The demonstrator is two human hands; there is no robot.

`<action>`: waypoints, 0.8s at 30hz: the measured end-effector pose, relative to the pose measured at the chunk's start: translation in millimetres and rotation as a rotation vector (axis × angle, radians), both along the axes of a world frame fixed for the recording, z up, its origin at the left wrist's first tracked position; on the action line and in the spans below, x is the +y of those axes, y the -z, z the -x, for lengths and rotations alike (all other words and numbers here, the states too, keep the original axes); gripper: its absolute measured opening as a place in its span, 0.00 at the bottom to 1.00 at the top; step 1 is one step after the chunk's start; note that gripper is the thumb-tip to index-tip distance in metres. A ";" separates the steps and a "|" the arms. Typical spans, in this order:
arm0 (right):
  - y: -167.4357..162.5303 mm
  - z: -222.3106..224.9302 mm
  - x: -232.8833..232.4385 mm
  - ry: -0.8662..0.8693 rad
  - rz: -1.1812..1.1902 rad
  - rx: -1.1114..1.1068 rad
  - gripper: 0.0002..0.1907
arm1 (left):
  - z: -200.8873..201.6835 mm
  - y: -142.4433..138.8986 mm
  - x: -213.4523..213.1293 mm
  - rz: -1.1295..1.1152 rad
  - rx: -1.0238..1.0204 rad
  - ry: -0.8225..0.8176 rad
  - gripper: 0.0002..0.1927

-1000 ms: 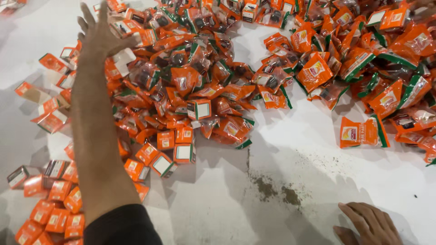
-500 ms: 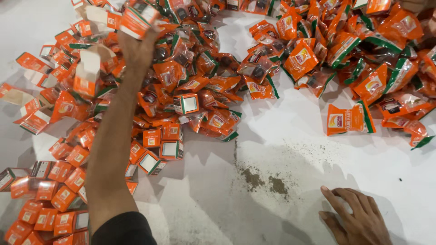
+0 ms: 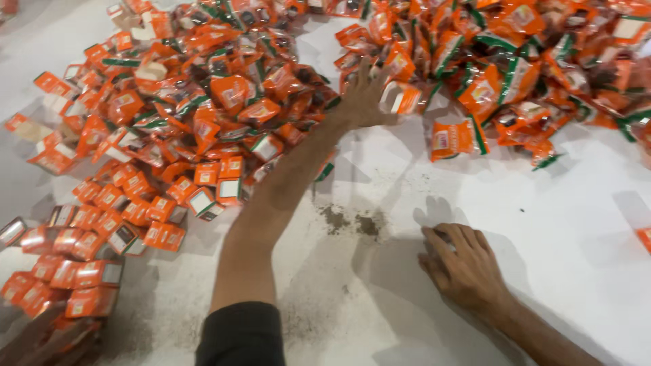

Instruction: The person picks small dark items from a pile of orange packets on the table, places an item into a small orange carton, folds the carton closed, and tosses the packed box onto a growing pile of finished boxes, repeating the cycle one box at a time.

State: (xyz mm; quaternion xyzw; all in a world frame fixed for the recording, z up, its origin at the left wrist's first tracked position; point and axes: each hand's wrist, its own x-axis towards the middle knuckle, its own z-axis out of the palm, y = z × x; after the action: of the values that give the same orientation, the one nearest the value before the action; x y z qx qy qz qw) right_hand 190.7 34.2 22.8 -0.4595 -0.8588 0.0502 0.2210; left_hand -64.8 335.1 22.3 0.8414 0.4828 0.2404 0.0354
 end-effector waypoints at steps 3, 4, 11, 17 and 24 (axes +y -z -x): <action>-0.1 -5.8 -0.9 -0.006 0.009 0.009 0.25 | 24.5 -8.9 -5.8 0.223 0.100 0.100 0.61; 0.3 -7.6 -1.1 -0.020 0.021 0.010 0.24 | 33.8 -11.2 -11.1 0.244 0.064 0.126 0.62; 9.6 -19.4 -2.3 -0.042 0.097 0.155 0.30 | 41.0 -27.5 -73.7 -0.113 -0.298 -0.130 0.35; 28.7 -40.7 10.9 -0.199 0.497 1.085 0.40 | -77.6 -22.7 -195.1 -0.238 -0.130 0.393 0.20; 35.9 -68.4 19.4 0.117 0.352 1.000 0.27 | -138.1 -10.1 -142.8 -0.413 -0.147 0.336 0.33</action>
State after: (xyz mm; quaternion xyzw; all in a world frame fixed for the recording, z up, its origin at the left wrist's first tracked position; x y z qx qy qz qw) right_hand 259.1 53.6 -13.1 -0.4567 -0.6002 0.3939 0.5254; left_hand 73.3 192.3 32.4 0.8792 0.2736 0.3849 -0.0625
